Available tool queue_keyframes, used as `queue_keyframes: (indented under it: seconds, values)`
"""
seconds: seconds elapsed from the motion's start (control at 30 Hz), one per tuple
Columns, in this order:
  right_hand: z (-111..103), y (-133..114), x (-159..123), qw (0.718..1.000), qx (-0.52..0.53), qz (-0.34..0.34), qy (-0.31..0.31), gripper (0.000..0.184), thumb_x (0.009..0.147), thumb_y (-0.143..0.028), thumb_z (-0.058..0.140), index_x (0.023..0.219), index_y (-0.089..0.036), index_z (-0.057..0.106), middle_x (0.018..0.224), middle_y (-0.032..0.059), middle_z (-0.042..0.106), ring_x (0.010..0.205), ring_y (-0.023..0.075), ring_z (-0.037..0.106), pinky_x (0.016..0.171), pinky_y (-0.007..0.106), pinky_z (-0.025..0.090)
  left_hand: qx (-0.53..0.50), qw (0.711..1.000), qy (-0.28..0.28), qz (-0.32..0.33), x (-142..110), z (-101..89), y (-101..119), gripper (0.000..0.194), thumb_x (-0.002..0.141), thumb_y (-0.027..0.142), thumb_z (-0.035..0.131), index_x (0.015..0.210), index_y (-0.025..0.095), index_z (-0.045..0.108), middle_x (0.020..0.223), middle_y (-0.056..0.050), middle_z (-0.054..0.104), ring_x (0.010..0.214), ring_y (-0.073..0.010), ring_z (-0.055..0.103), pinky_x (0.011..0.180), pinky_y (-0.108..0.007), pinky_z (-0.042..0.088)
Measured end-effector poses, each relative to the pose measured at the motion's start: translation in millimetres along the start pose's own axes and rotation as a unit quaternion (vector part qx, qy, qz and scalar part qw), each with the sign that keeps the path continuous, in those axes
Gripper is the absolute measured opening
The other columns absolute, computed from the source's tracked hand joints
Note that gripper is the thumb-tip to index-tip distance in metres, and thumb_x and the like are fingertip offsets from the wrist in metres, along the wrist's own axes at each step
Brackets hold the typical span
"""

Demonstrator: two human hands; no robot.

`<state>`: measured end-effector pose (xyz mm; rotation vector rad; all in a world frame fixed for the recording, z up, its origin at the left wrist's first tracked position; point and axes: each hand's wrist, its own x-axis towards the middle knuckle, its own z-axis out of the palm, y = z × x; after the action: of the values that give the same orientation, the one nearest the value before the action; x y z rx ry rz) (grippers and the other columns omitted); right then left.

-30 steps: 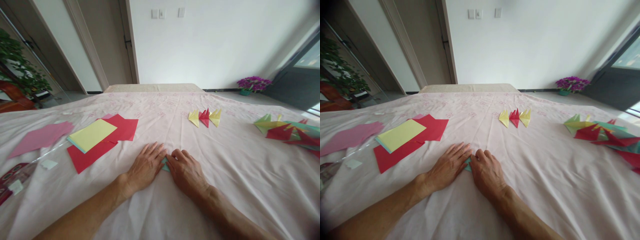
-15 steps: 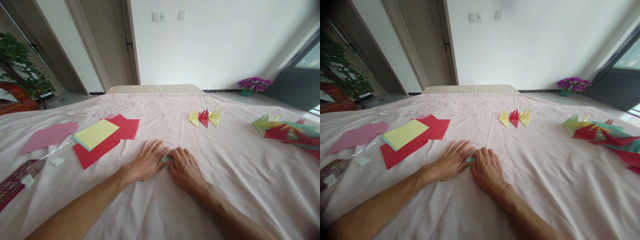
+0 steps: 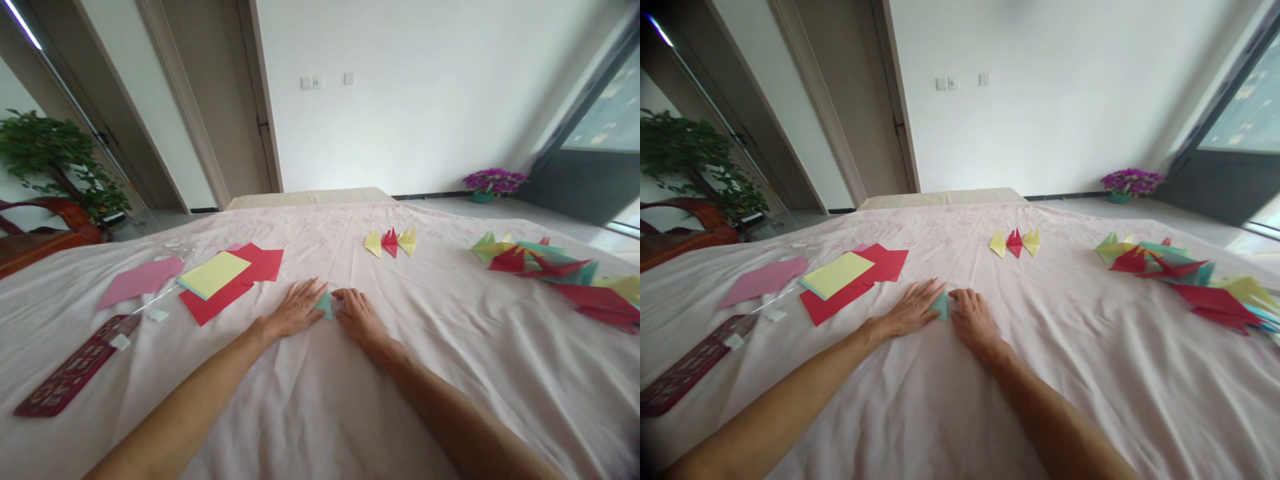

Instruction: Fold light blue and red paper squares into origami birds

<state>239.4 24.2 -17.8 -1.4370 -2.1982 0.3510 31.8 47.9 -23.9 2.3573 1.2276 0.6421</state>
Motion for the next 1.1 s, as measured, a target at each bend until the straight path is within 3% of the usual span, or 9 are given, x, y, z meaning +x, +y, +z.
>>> queue_keyframes:
  seconds: [0.13, 0.23, 0.4, 0.53, 0.67, 0.87, 1.1]
  values:
    - [2, 8, 0, 0.999, 0.025, 0.018, 0.044, 0.04, 0.08, -0.001, 0.042, 0.112, -0.016, 0.059, 0.114, 0.0077, 0.06, 0.107, 0.0187, 0.051, 0.094, 0.031, 0.037, -0.055, 0.991, 0.113, -0.035, -17, -1.0, 5, 0.055, 0.099, 0.047, 0.029, 0.144, 0.016, 0.034, 0.151, -0.015, 0.037, 0.141, -0.0218, 0.03, 0.114, -0.044, 0.026]
    - [5, 11, 1, 0.997, 0.047, 0.014, 0.055, 0.033, 0.082, -0.005, 0.044, 0.104, -0.018, 0.065, 0.108, 0.0063, 0.063, 0.102, 0.018, 0.055, 0.091, 0.029, 0.039, -0.098, 0.978, 0.174, -0.057, -34, 0.5, 8, 0.054, 0.101, 0.043, 0.015, 0.132, 0.014, 0.049, 0.136, -0.013, 0.055, 0.129, -0.019, 0.048, 0.109, -0.039, 0.037]
    - [2, 7, 1, 0.995, 0.073, -0.007, 0.061, 0.024, 0.088, -0.02, 0.051, 0.106, -0.022, 0.066, 0.104, 0.0051, 0.064, 0.097, 0.0183, 0.058, 0.085, 0.029, 0.043, -0.108, 0.965, 0.226, -0.08, -43, 7.2, 5, 0.043, 0.098, 0.043, 0.034, 0.119, 0.015, 0.059, 0.122, -0.013, 0.064, 0.118, -0.0217, 0.057, 0.103, -0.038, 0.043]
    - [-2, -1, -3, 0.996, 0.063, -0.031, 0.05, 0.023, 0.084, -0.035, 0.061, 0.104, -0.024, 0.067, 0.103, 0.0045, 0.064, 0.097, 0.0208, 0.057, 0.084, 0.032, 0.042, -0.07, 0.976, 0.199, -0.058, -34, 10.5, 3, 0.04, 0.084, 0.04, 0.063, 0.118, 0.019, 0.062, 0.127, -0.011, 0.061, 0.123, -0.0249, 0.053, 0.106, -0.04, 0.039]
    - [-3, -5, -6, 0.997, 0.039, -0.048, 0.037, 0.033, 0.073, -0.031, 0.074, 0.103, -0.025, 0.066, 0.103, 0.0038, 0.063, 0.098, 0.0217, 0.054, 0.085, 0.033, 0.039, -0.015, 0.99, 0.139, -0.032, -30, 11.2, 4, 0.054, 0.069, 0.037, 0.078, 0.118, 0.024, 0.064, 0.128, -0.009, 0.061, 0.125, -0.0287, 0.051, 0.109, -0.043, 0.036]
    - [-1, -8, -7, 0.997, 0.018, -0.072, 0.011, 0.025, 0.072, -0.03, 0.075, 0.095, -0.029, 0.068, 0.102, 0.0014, 0.063, 0.099, 0.0209, 0.051, 0.086, 0.033, 0.036, 0.056, 0.996, 0.074, -0.012, -35, 11.0, 10, 0.053, 0.075, 0.05, 0.071, 0.122, 0.027, 0.063, 0.14, -0.009, 0.053, 0.135, -0.0307, 0.04, 0.114, -0.048, 0.024]
    - [-2, -7, -5, 0.996, 0.011, -0.084, 0.008, 0.03, 0.075, -0.032, 0.074, 0.104, -0.03, 0.067, 0.106, 0.0018, 0.063, 0.1, 0.0214, 0.051, 0.088, 0.034, 0.036, 0.082, 0.994, 0.07, -0.006, -34, 5.3, 10, 0.061, 0.076, 0.06, 0.065, 0.131, 0.035, 0.055, 0.146, -0.004, 0.047, 0.137, -0.0303, 0.036, 0.114, -0.049, 0.024]
